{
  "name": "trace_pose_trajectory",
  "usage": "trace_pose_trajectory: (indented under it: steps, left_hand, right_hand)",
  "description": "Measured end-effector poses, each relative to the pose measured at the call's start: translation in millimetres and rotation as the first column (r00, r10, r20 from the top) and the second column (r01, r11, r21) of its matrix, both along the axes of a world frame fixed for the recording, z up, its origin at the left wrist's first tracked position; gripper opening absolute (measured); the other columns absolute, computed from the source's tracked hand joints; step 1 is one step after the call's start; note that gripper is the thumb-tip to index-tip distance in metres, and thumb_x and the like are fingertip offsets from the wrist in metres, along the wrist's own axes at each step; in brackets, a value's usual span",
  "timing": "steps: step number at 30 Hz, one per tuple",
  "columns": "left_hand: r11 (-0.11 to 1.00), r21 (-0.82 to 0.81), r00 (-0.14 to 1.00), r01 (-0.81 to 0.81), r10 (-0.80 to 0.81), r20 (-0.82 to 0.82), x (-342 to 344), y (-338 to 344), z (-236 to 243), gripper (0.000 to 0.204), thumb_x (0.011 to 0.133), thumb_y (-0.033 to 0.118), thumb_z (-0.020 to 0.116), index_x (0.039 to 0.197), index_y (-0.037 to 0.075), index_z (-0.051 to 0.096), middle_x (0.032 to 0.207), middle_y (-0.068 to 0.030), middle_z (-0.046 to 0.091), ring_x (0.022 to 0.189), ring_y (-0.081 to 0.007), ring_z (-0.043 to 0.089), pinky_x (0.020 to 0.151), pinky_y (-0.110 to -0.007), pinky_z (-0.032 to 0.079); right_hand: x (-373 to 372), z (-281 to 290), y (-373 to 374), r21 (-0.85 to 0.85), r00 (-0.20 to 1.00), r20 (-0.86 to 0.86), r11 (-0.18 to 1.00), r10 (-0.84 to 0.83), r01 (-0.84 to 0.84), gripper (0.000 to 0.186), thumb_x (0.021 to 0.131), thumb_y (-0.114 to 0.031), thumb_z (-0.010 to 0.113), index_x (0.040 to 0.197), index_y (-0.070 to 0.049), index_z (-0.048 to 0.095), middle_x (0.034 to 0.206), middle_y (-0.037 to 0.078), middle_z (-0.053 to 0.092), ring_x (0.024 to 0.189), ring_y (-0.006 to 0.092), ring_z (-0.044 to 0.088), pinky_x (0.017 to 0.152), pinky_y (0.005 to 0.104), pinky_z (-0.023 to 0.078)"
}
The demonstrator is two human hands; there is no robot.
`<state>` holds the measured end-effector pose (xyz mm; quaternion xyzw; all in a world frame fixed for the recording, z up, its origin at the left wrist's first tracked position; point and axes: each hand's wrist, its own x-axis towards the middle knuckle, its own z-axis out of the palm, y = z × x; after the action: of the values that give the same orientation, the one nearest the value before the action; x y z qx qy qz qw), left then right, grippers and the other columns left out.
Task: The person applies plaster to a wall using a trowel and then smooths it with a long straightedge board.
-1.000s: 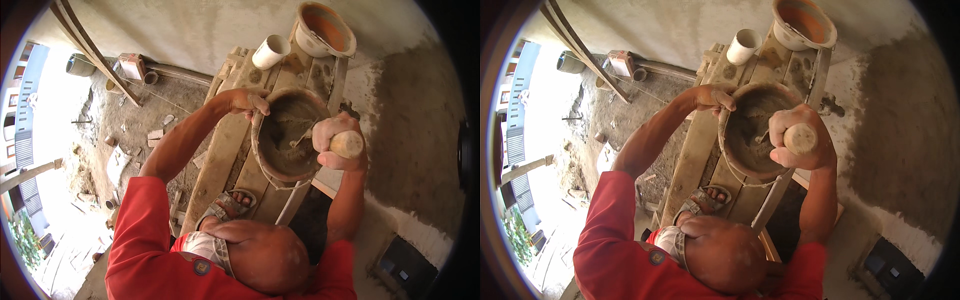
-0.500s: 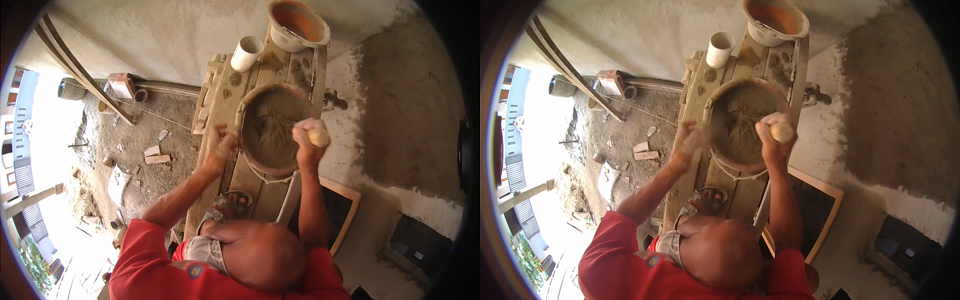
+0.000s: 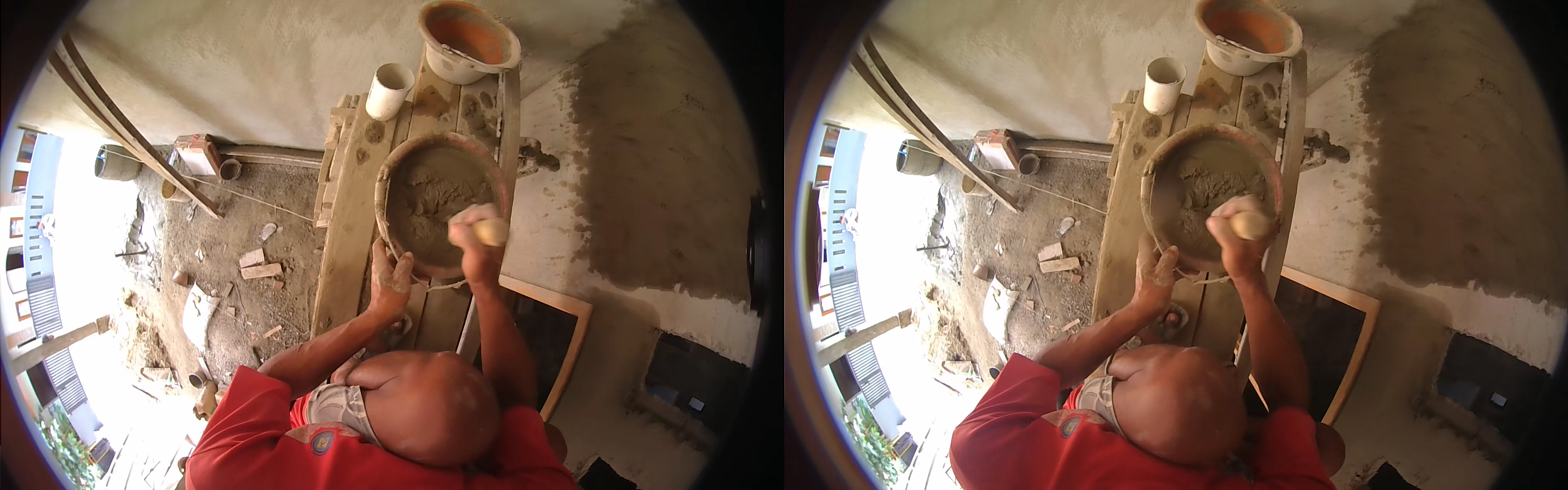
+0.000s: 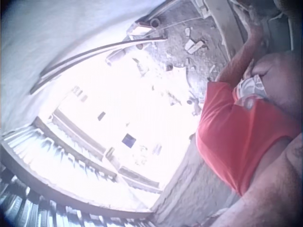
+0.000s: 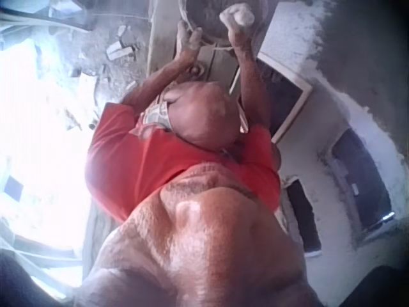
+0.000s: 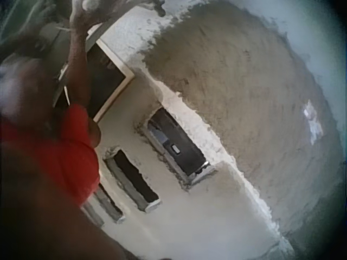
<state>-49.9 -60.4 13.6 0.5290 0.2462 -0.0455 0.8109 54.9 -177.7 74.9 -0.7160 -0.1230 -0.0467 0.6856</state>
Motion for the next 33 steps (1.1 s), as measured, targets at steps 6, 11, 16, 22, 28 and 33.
trace_pose_trajectory:
  steps: [6,11,16,22,28,33]
  left_hand:
    - [0.996,0.07,0.996,-0.054,0.049,0.072,-3,-4,-2,0.023,0.101,0.012,0.045,0.121,0.002,0.038,0.09,-0.0141,0.062,0.071,-0.0214,0.068,0.063,-0.031,0.054]
    - [0.962,0.265,0.977,-0.07,0.013,0.211,9,11,-26,0.031,0.099,0.011,0.047,0.126,-0.003,0.041,0.096,-0.0167,0.063,0.074,-0.0198,0.066,0.067,-0.034,0.055]
    - [0.893,0.437,0.962,0.109,-0.205,0.178,45,56,-10,0.041,0.096,0.016,0.053,0.129,-0.007,0.042,0.09,-0.0196,0.062,0.078,-0.0213,0.063,0.066,-0.033,0.052]
    - [0.806,0.571,0.878,0.157,-0.378,0.292,115,104,-47,0.054,0.096,0.029,0.057,0.136,-0.006,0.047,0.088,-0.0194,0.066,0.068,-0.0222,0.064,0.056,-0.035,0.051]
    - [0.739,0.296,0.771,0.605,-0.637,0.015,187,121,4,0.068,0.088,0.028,0.064,0.146,-0.002,0.042,0.095,-0.0085,0.063,0.062,-0.0144,0.055,0.056,-0.028,0.047]
    - [0.726,0.33,0.738,0.604,-0.665,0.112,218,124,-24,0.059,0.086,0.026,0.063,0.138,0.001,0.054,0.086,-0.0019,0.062,0.056,-0.0075,0.049,0.045,-0.022,0.037]
  right_hand:
    - [-5,27,-1,0.516,0.987,0.14,0.845,0.075,-0.137,0.027,0.073,0.013,0.062,0.085,-0.007,0.051,0.078,0.008,0.058,0.068,0.0154,0.055,0.064,0.0305,0.048]
    - [15,-4,-8,0.012,0.994,0.033,0.994,0.108,-0.109,0.023,0.073,0.007,0.066,0.085,-0.007,0.054,0.078,0.005,0.059,0.069,0.0143,0.057,0.066,0.0304,0.048]
    - [48,70,-25,0.421,0.961,0.273,0.893,0.043,-0.159,0.021,0.074,0.008,0.056,0.089,-0.006,0.05,0.075,0.006,0.053,0.065,0.0185,0.051,0.06,0.0336,0.045]
    - [80,-31,-12,-0.022,0.996,0.03,0.996,-0.081,0.081,0.013,0.075,0.001,0.065,0.081,-0.007,0.056,0.08,0.007,0.063,0.072,0.0136,0.059,0.066,0.0286,0.049]
    - [35,-2,-26,0.395,0.995,-0.056,0.917,0.077,-0.049,0.018,0.073,0.004,0.063,0.079,-0.007,0.051,0.075,0.007,0.057,0.068,0.0159,0.057,0.066,0.0304,0.049]
    - [13,28,-17,0.341,0.995,-0.059,0.938,0.083,-0.058,0.021,0.074,0.006,0.066,0.079,-0.008,0.051,0.077,0.004,0.057,0.07,0.0156,0.058,0.07,0.0327,0.05]
